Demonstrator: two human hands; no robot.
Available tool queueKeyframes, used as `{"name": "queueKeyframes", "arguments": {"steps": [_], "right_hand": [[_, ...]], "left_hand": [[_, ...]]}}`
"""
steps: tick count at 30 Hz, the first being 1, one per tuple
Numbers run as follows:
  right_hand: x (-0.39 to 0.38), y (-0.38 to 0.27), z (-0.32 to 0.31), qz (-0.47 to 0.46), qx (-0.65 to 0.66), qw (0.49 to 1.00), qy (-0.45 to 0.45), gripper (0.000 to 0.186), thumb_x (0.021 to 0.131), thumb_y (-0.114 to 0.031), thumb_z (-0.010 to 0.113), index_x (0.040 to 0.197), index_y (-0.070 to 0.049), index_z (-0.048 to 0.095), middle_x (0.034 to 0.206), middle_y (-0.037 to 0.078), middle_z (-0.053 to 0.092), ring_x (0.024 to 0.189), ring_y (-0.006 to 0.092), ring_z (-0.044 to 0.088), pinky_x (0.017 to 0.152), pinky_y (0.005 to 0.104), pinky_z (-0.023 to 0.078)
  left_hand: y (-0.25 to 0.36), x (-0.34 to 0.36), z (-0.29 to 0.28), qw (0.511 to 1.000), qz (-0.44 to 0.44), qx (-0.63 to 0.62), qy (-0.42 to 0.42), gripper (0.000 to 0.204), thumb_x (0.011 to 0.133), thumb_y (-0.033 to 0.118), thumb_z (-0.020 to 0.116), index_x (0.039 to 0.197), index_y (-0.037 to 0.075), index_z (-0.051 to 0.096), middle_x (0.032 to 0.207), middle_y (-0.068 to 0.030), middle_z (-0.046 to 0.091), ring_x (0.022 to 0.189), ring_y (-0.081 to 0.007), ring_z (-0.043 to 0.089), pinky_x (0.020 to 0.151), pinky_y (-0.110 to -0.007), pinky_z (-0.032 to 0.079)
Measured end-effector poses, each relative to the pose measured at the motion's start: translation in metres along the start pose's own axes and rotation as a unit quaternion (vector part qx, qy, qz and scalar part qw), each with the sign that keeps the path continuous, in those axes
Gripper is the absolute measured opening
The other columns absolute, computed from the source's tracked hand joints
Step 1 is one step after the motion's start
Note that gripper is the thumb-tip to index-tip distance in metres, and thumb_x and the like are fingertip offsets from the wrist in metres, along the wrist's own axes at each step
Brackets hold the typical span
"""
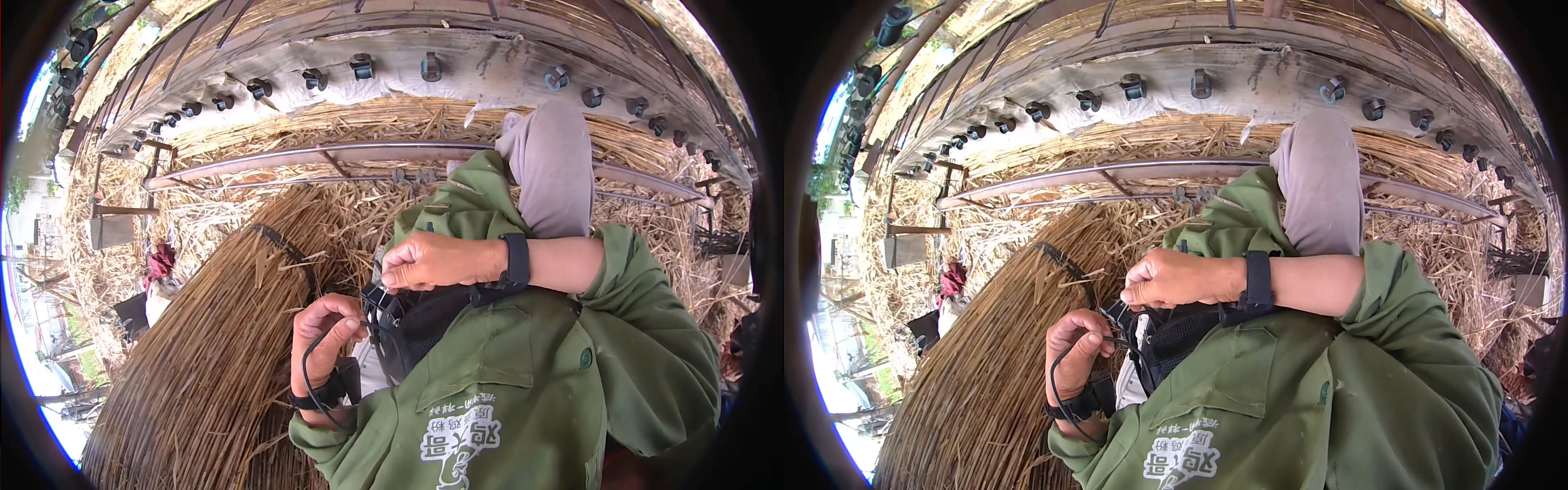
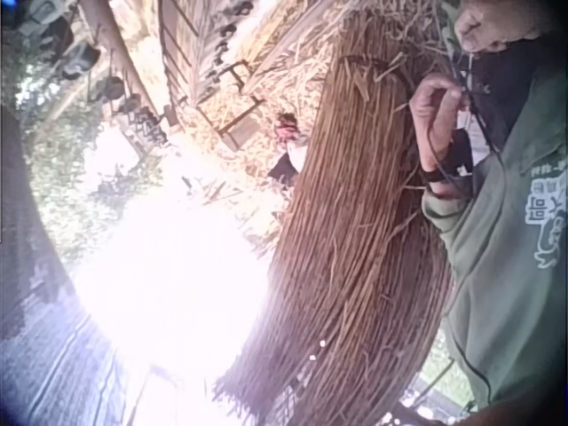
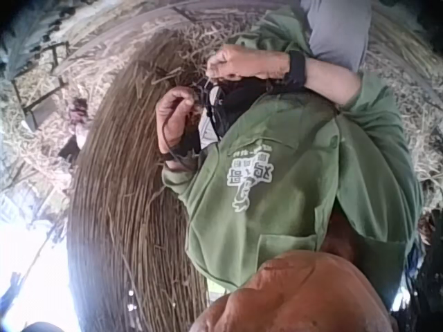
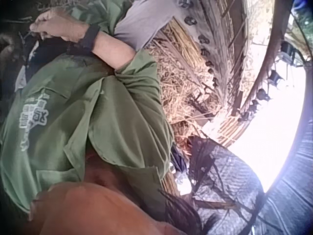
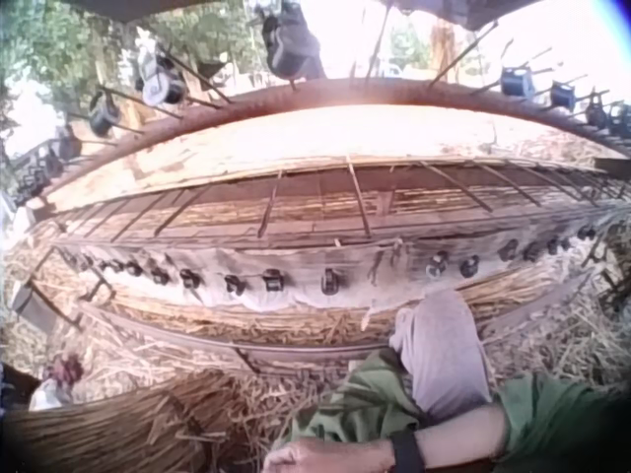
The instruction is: Manually weaving straw into a mat using a traditional loom.
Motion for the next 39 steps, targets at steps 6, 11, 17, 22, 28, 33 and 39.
{"name": "queueKeyframes", "arguments": {"steps": [6,11,17,22,28,33,39], "right_hand": [[0.006,0.006,-0.005,0.024,0.082,0.996,-0.03,0.03,0.094,-0.026,0.059,0.081,0.0,0.062,0.058,-0.005,0.044,0.05,0.0037,0.035,0.046,0.0218,0.026],[0.005,0.004,-0.009,0.025,0.15,0.987,-0.044,0.032,0.094,-0.029,0.059,0.085,0.001,0.062,0.06,-0.005,0.045,0.05,0.0033,0.036,0.046,0.0199,0.029],[0.005,0.005,-0.018,0.064,0.234,0.969,-0.044,0.034,0.096,-0.031,0.056,0.094,0.003,0.059,0.06,-0.005,0.043,0.051,0.0042,0.039,0.048,0.019,0.034],[0.004,0.014,-0.015,0.106,0.26,0.959,-0.039,0.035,0.097,-0.031,0.055,0.096,0.004,0.058,0.06,-0.005,0.046,0.049,0.005,0.04,0.047,0.0189,0.038],[0.004,0.015,-0.015,0.099,0.313,0.943,-0.059,0.035,0.097,-0.031,0.054,0.101,0.004,0.056,0.066,-0.002,0.05,0.053,0.0067,0.043,0.051,0.0201,0.041],[0.003,0.015,-0.015,0.091,0.324,0.939,-0.069,0.036,0.097,-0.03,0.053,0.104,0.005,0.055,0.068,-0.002,0.051,0.055,0.0071,0.044,0.053,0.0203,0.041],[0.003,0.019,-0.019,0.093,0.31,0.944,-0.058,0.034,0.096,-0.029,0.055,0.101,0.004,0.057,0.068,-0.002,0.052,0.056,0.0069,0.046,0.053,0.0205,0.042]], "left_hand": [[-0.003,0.001,-0.002,1.0,0.003,-0.016,-0.013,0.012,0.082,0.0,0.068,0.092,0.0,0.06,0.085,-0.0067,0.061,0.072,-0.0124,0.062,0.066,-0.024,0.05],[-0.002,0.004,-0.001,1.0,-0.008,0.029,-0.007,0.016,0.079,0.002,0.07,0.091,0.0,0.06,0.086,-0.0075,0.061,0.069,-0.0139,0.062,0.06,-0.024,0.05],[0.0,0.004,-0.003,0.999,-0.023,0.038,0.013,0.016,0.079,0.001,0.069,0.092,0.0,0.06,0.083,-0.0075,0.062,0.068,-0.014,0.063,0.06,-0.024,0.051],[0.0,0.003,-0.004,0.999,-0.016,0.023,0.02,0.018,0.078,0.003,0.071,0.092,0.0,0.059,0.082,-0.008,0.063,0.067,-0.0139,0.063,0.06,-0.024,0.051],[0.002,0.003,-0.001,0.999,-0.018,0.028,0.01,0.02,0.077,-0.001,0.071,0.093,-0.001,0.059,0.082,-0.0082,0.063,0.068,-0.0141,0.063,0.061,-0.024,0.052],[0.004,0.002,0.008,0.999,-0.033,0.03,-0.015,0.019,0.077,-0.01,0.066,0.092,-0.001,0.059,0.085,-0.0079,0.062,0.072,-0.0139,0.063,0.066,-0.024,0.051],[0.009,0.004,0.013,0.996,0.002,0.072,-0.06,0.021,0.075,-0.016,0.062,0.089,-0.001,0.059,0.089,-0.0088,0.059,0.076,-0.0145,0.062,0.07,-0.025,0.051]]}}
Point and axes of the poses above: each hand's wrist, its own x-axis towards the middle knuckle, its own z-axis out of the palm, y = z × x, the point moved 7 cm from there along x, towards the middle knuckle
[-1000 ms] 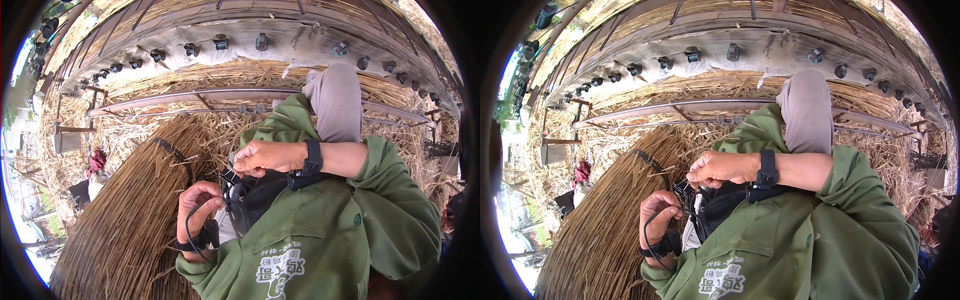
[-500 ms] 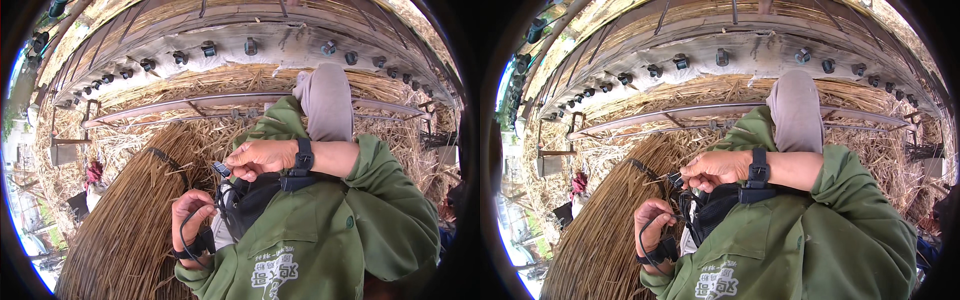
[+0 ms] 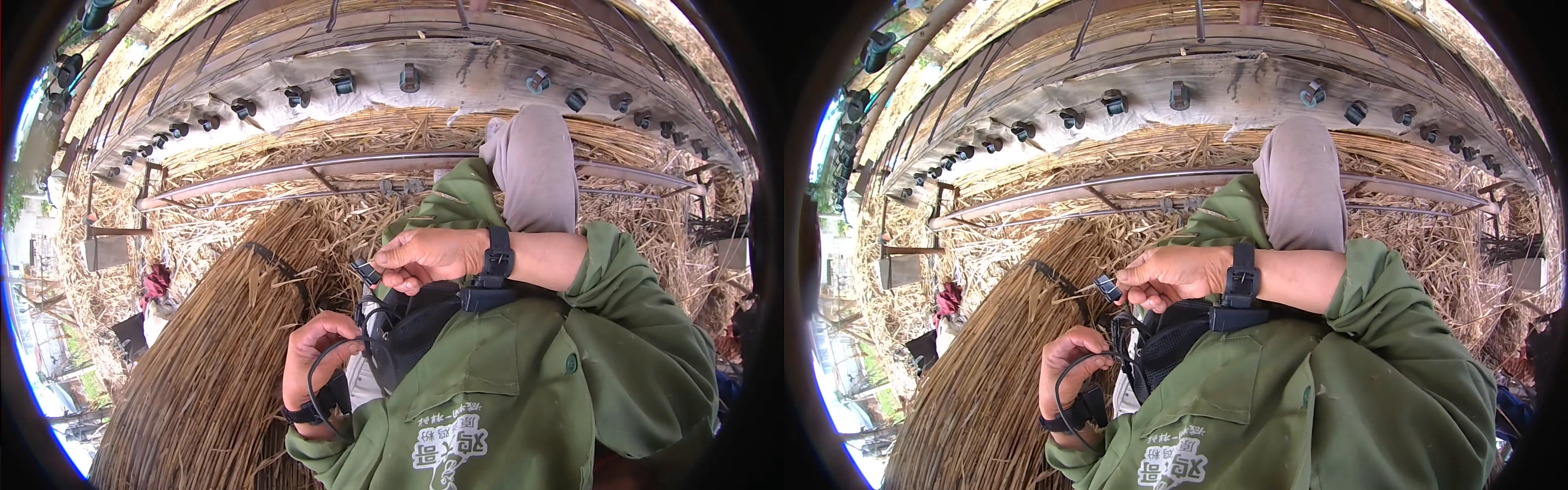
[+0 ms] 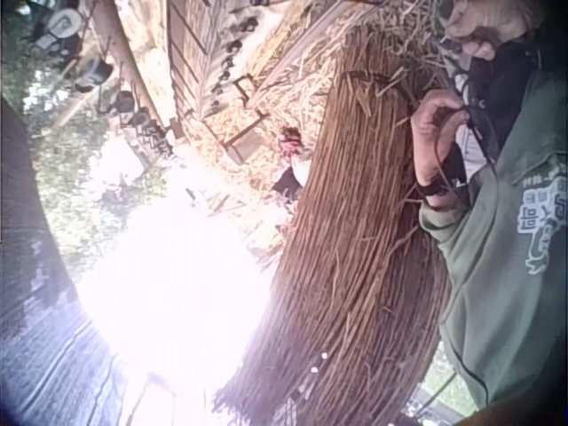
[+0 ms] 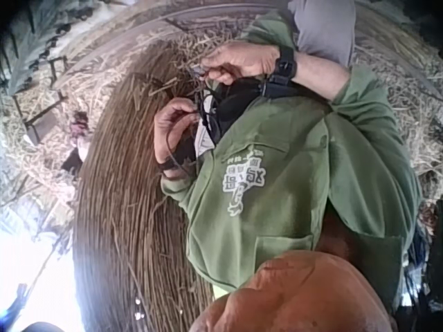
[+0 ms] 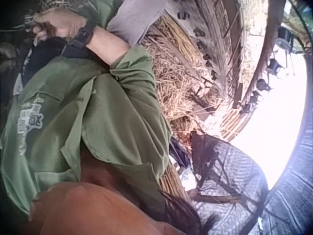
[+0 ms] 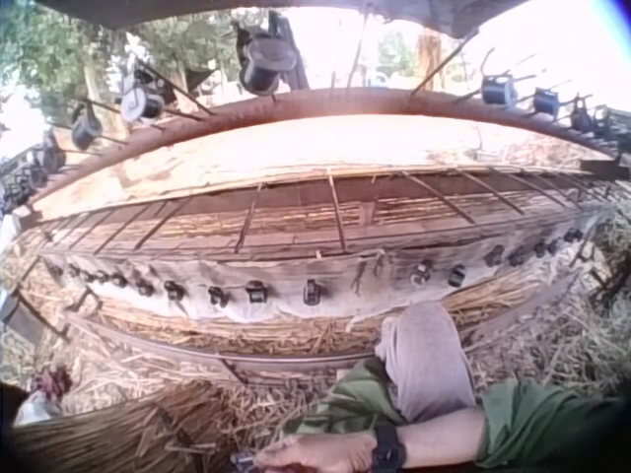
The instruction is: Manually weaving straw into a mat using a traditional loom.
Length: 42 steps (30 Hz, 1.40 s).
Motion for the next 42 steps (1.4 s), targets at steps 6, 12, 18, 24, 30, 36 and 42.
{"name": "queueKeyframes", "arguments": {"steps": [6,12,18,24,30,36,42], "right_hand": [[0.0,-0.002,-0.004,-0.026,-0.052,0.998,0.006,0.031,0.094,-0.03,0.06,0.096,0.001,0.061,0.065,-0.004,0.05,0.053,0.0047,0.044,0.051,0.0194,0.04],[0.0,-0.005,-0.001,-0.046,-0.073,0.996,-0.012,0.031,0.092,-0.029,0.063,0.094,0.002,0.061,0.063,-0.005,0.046,0.052,0.0034,0.042,0.05,0.0183,0.037],[0.0,-0.008,-0.004,-0.065,-0.086,0.994,-0.01,0.032,0.091,-0.029,0.064,0.094,0.003,0.061,0.063,-0.005,0.044,0.053,0.0033,0.041,0.05,0.0189,0.035],[-0.002,-0.009,-0.004,-0.074,-0.118,0.99,-0.002,0.031,0.091,-0.029,0.065,0.093,0.002,0.062,0.063,-0.005,0.045,0.054,0.0035,0.04,0.051,0.0187,0.034],[-0.013,-0.02,0.0,-0.099,-0.241,0.965,0.032,0.026,0.089,-0.028,0.067,0.086,-0.002,0.065,0.065,-0.005,0.049,0.056,0.0037,0.04,0.052,0.0197,0.034],[-0.023,-0.03,0.003,-0.103,-0.424,0.899,0.045,0.03,0.087,-0.029,0.07,0.092,0.0,0.065,0.077,-0.001,0.061,0.066,0.0047,0.051,0.06,0.0231,0.043],[-0.044,-0.049,0.025,-0.185,-0.484,0.854,0.05,0.03,0.084,-0.03,0.073,0.088,-0.001,0.065,0.075,0.0,0.063,0.067,0.0058,0.055,0.06,0.0252,0.044]], "left_hand": [[0.001,-0.004,-0.007,1.0,-0.003,0.016,0.009,0.02,0.076,-0.018,0.058,0.088,-0.001,0.059,0.09,-0.0094,0.058,0.077,-0.0152,0.062,0.071,-0.026,0.051],[-0.003,-0.01,-0.018,0.998,-0.021,0.051,-0.001,0.018,0.076,-0.018,0.059,0.086,-0.003,0.06,0.087,-0.0076,0.059,0.078,-0.0139,0.061,0.071,-0.025,0.05],[-0.014,-0.031,-0.054,0.979,-0.104,0.173,0.032,0.015,0.081,-0.015,0.055,0.085,-0.002,0.061,0.086,-0.0049,0.06,0.075,-0.0112,0.061,0.067,-0.023,0.048],[-0.015,-0.032,-0.053,0.974,-0.09,0.203,0.047,0.013,0.081,-0.011,0.059,0.09,-0.003,0.063,0.084,-0.0045,0.061,0.074,-0.0102,0.06,0.067,-0.022,0.047],[0.002,-0.022,-0.044,0.981,-0.056,0.171,0.067,0.01,0.083,-0.006,0.063,0.093,-0.003,0.063,0.087,-0.0052,0.061,0.077,-0.011,0.059,0.069,-0.022,0.046],[0.051,-0.023,0.011,0.975,0.015,0.202,-0.089,0.023,0.076,0.01,0.077,0.089,-0.003,0.064,0.084,-0.0082,0.062,0.069,-0.0119,0.058,0.062,-0.023,0.045],[0.06,-0.018,0.096,0.904,0.109,0.291,-0.292,0.028,0.069,0.019,0.081,0.086,0.004,0.065,0.08,-0.0087,0.062,0.066,-0.0253,0.061,0.057,-0.031,0.05]]}}
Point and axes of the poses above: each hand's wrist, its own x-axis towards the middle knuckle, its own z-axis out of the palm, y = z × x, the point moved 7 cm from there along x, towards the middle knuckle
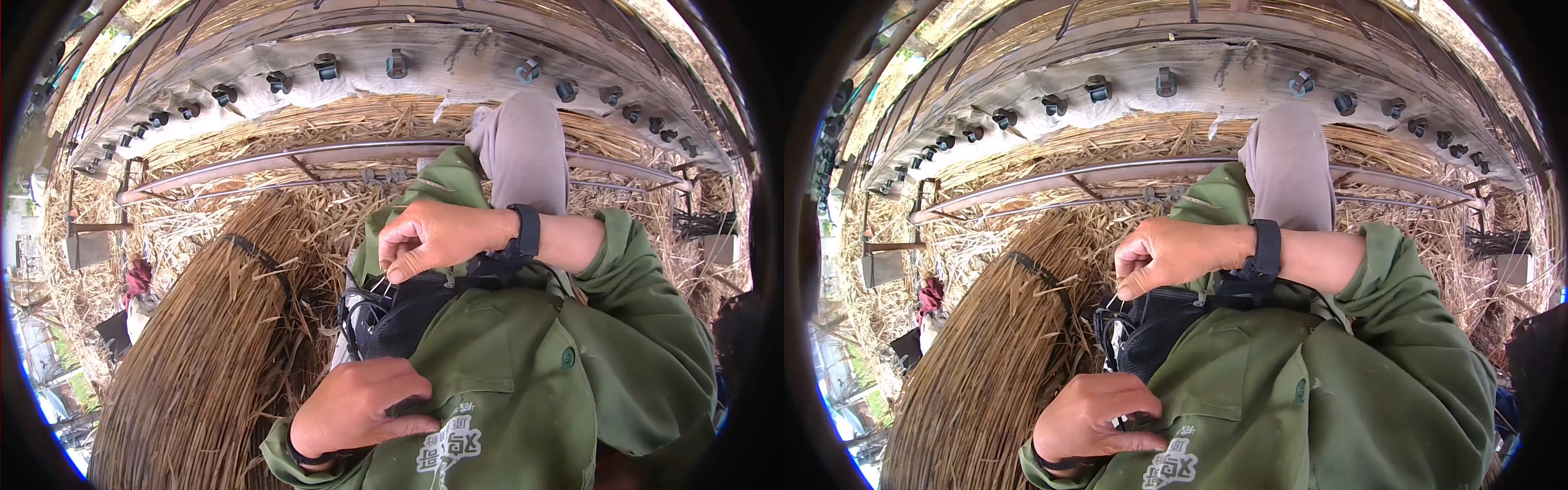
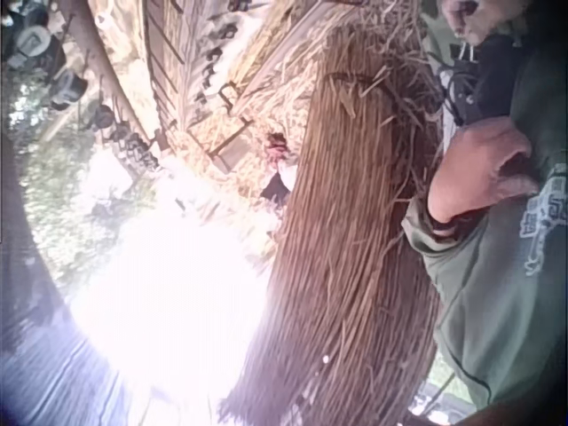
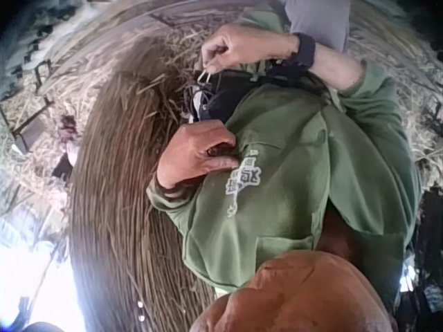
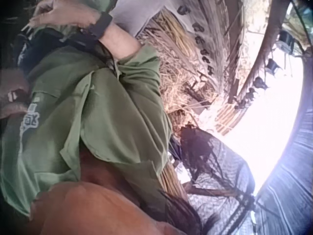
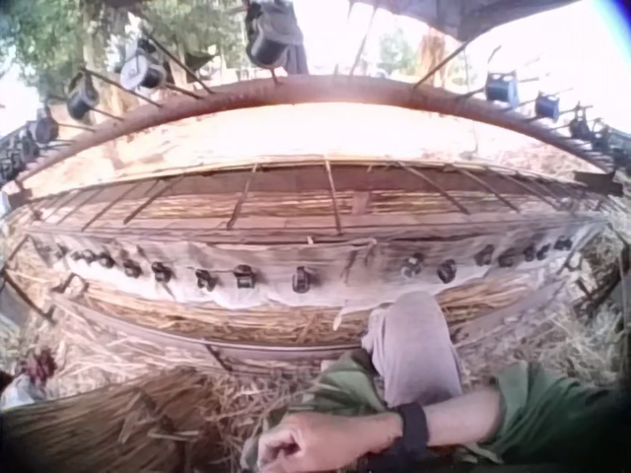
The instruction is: Manually weaving straw into a mat using a traditional loom.
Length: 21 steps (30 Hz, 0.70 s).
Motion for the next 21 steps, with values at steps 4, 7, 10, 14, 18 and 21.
{"name": "queueKeyframes", "arguments": {"steps": [4,7,10,14,18,21], "right_hand": [[-0.021,-0.044,-0.006,-0.049,-0.01,0.999,0.009,0.028,0.082,-0.027,0.075,0.086,0.0,0.065,0.074,0.003,0.064,0.066,0.0065,0.056,0.058,0.0257,0.045],[-0.036,-0.083,0.0,-0.125,-0.054,0.991,-0.002,0.024,0.08,-0.021,0.076,0.085,0.0,0.064,0.069,0.004,0.06,0.06,0.0103,0.055,0.054,0.0274,0.043],[-0.048,-0.115,0.021,-0.259,-0.139,0.955,-0.037,0.034,0.08,-0.028,0.075,0.095,-0.001,0.061,0.069,0.005,0.053,0.055,0.0199,0.053,0.049,0.0318,0.043],[-0.056,-0.123,0.043,-0.3,-0.329,0.895,-0.034,0.025,0.076,-0.022,0.07,0.085,-0.003,0.057,0.067,0.003,0.047,0.06,0.0201,0.052,0.05,0.0312,0.041],[-0.067,-0.132,0.051,-0.292,-0.51,0.809,0.03,0.019,0.065,-0.019,0.064,0.074,-0.005,0.057,0.065,0.002,0.048,0.06,0.0175,0.051,0.05,0.0302,0.037],[-0.074,-0.139,0.056,-0.257,-0.618,0.74,0.07,0.015,0.062,-0.018,0.062,0.068,-0.005,0.057,0.063,0.001,0.047,0.06,0.0157,0.05,0.05,0.0286,0.036]], "left_hand": [[-0.004,0.006,-0.013,0.993,-0.024,0.101,0.062,0.017,0.067,0.004,0.075,0.08,0.005,0.064,0.074,-0.008,0.061,0.064,-0.0265,0.06,0.055,-0.032,0.048],[-0.008,0.0,-0.042,0.977,-0.054,0.144,0.149,0.014,0.065,0.004,0.074,0.075,0.007,0.065,0.068,-0.0057,0.06,0.056,-0.0239,0.059,0.049,-0.032,0.047],[-0.009,0.006,-0.057,0.976,-0.035,0.101,0.189,0.012,0.064,0.003,0.074,0.072,0.006,0.065,0.064,-0.0061,0.058,0.054,-0.0226,0.058,0.047,-0.031,0.045],[-0.003,0.016,-0.068,0.972,-0.017,0.119,0.202,0.012,0.064,0.003,0.074,0.07,0.005,0.063,0.061,-0.0054,0.056,0.051,-0.0209,0.055,0.045,-0.03,0.041],[0.01,0.028,-0.074,0.969,0.009,0.139,0.204,0.013,0.063,0.003,0.074,0.068,0.005,0.062,0.059,-0.0049,0.054,0.05,-0.0208,0.053,0.044,-0.03,0.039],[0.018,0.043,-0.08,0.963,0.035,0.168,0.208,0.014,0.063,0.003,0.074,0.068,0.005,0.061,0.059,-0.0052,0.054,0.05,-0.0203,0.053,0.044,-0.03,0.039]]}}
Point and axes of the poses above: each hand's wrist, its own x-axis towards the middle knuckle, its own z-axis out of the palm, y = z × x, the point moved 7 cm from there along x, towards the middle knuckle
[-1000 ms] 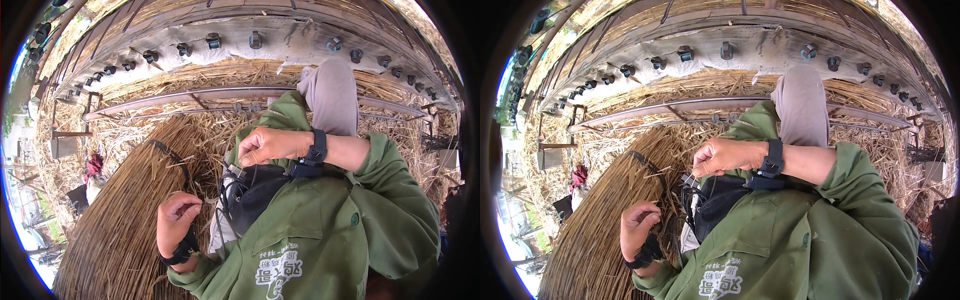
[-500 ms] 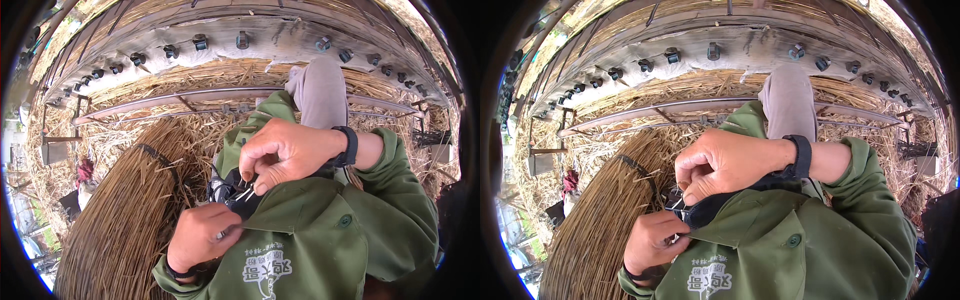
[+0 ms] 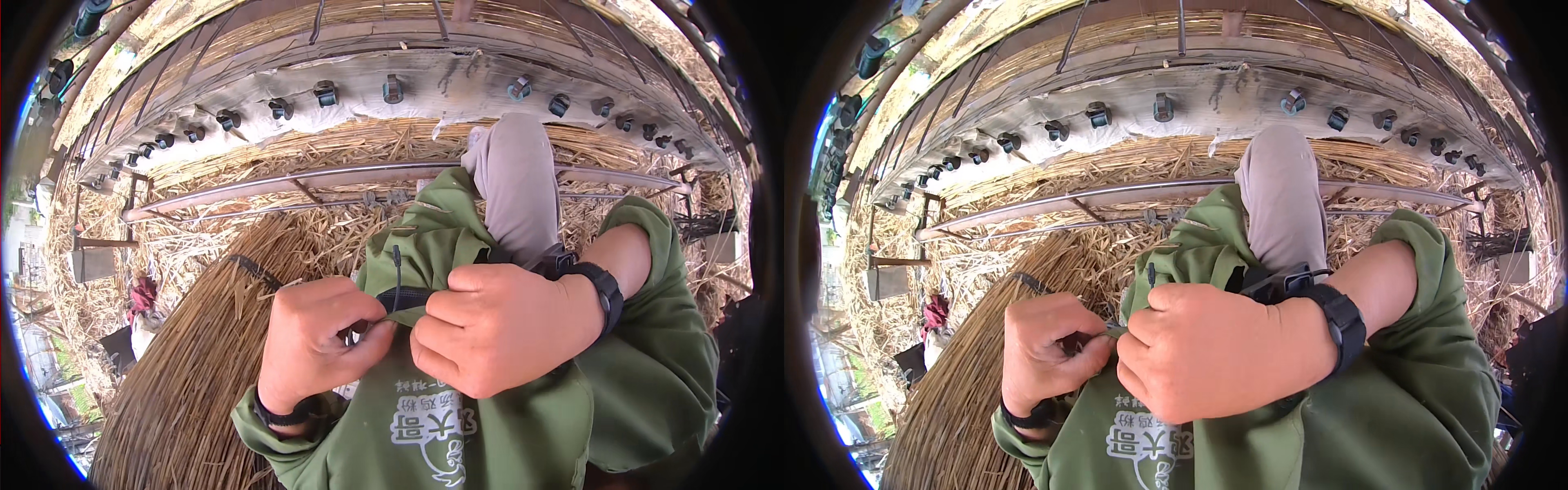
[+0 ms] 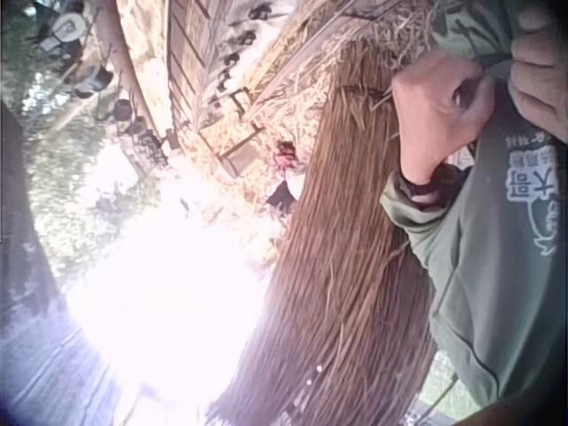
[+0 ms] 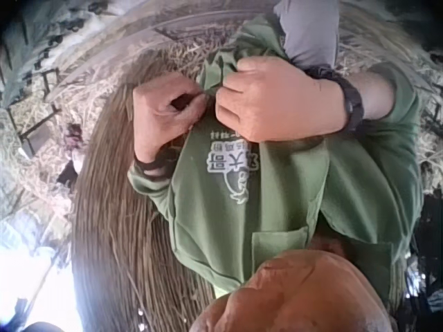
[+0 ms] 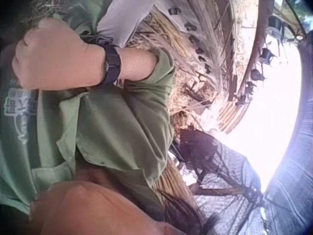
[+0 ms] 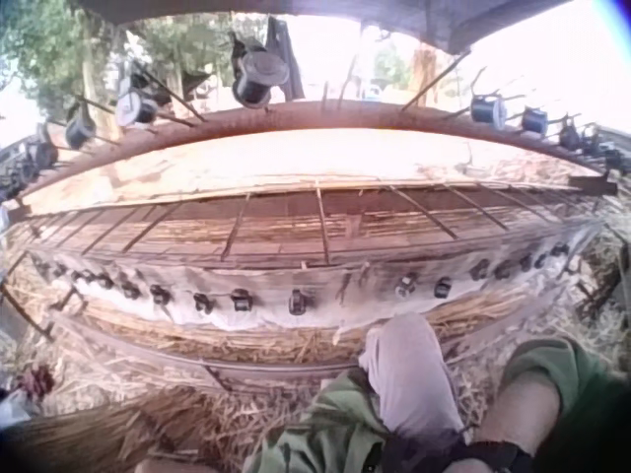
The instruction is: Manually weaving straw into a mat using a traditional loom.
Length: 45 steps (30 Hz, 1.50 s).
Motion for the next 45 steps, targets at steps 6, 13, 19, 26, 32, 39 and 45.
{"name": "queueKeyframes", "arguments": {"steps": [6,13,19,26,32,39,45], "right_hand": [[-0.001,0.012,-0.01,0.036,0.013,0.999,0.038,0.021,0.065,-0.018,0.064,0.082,-0.006,0.06,0.066,0.0,0.044,0.059,0.0126,0.049,0.049,0.0258,0.034],[-0.018,0.035,-0.015,0.08,0.127,0.988,-0.037,0.032,0.075,-0.03,0.07,0.097,-0.009,0.059,0.073,0.0,0.047,0.059,0.0152,0.053,0.05,0.0287,0.041],[-0.019,0.033,-0.004,0.109,0.104,0.983,-0.105,0.021,0.074,-0.023,0.068,0.083,-0.006,0.058,0.069,0.005,0.055,0.062,0.0219,0.06,0.05,0.0345,0.044],[-0.016,0.022,0.034,0.047,0.041,0.963,-0.261,0.011,0.064,-0.017,0.062,0.061,-0.007,0.063,0.057,0.005,0.06,0.055,0.023,0.06,0.043,0.0366,0.041],[-0.022,0.036,0.035,0.066,0.139,0.962,-0.223,0.011,0.063,-0.015,0.063,0.061,-0.005,0.063,0.061,0.011,0.062,0.059,0.0292,0.062,0.046,0.0415,0.046],[-0.024,0.04,0.033,0.088,0.167,0.97,-0.156,0.008,0.064,-0.013,0.062,0.064,-0.004,0.059,0.06,0.011,0.059,0.06,0.0292,0.062,0.045,0.0416,0.045],[-0.035,-0.004,0.101,0.023,0.041,0.864,-0.501,0.015,0.065,-0.017,0.068,0.079,-0.011,0.072,0.077,0.003,0.068,0.069,0.0239,0.064,0.049,0.0373,0.049]], "left_hand": [[0.006,0.023,-0.002,0.999,0.014,-0.052,-0.003,0.013,0.064,0.002,0.072,0.067,0.005,0.06,0.06,-0.0058,0.054,0.049,-0.0207,0.053,0.044,-0.029,0.04],[0.017,0.028,-0.004,0.998,0.045,-0.032,-0.011,0.012,0.064,0.002,0.072,0.066,0.005,0.06,0.059,-0.0064,0.054,0.05,-0.0215,0.054,0.045,-0.03,0.041],[0.013,0.033,0.004,0.998,0.038,-0.04,-0.018,0.01,0.062,0.002,0.071,0.066,0.004,0.062,0.06,-0.0062,0.056,0.05,-0.0203,0.054,0.046,-0.029,0.04],[0.01,0.031,0.03,0.996,0.059,0.004,-0.07,0.013,0.063,0.008,0.072,0.065,0.007,0.059,0.06,-0.0057,0.053,0.051,-0.0261,0.054,0.046,-0.033,0.043],[-0.001,0.02,0.035,0.992,0.006,-0.07,-0.107,0.011,0.065,0.004,0.071,0.071,0.006,0.062,0.063,-0.0067,0.056,0.054,-0.0253,0.056,0.048,-0.032,0.044],[0.0,0.018,0.034,0.995,0.017,-0.064,-0.072,0.012,0.068,0.004,0.07,0.078,0.007,0.063,0.071,-0.0065,0.059,0.057,-0.0261,0.058,0.05,-0.033,0.046],[0.012,0.018,0.046,0.988,0.057,0.037,-0.142,0.013,0.07,0.004,0.071,0.08,0.007,0.063,0.07,-0.0057,0.059,0.058,-0.0251,0.059,0.052,-0.032,0.048]]}}
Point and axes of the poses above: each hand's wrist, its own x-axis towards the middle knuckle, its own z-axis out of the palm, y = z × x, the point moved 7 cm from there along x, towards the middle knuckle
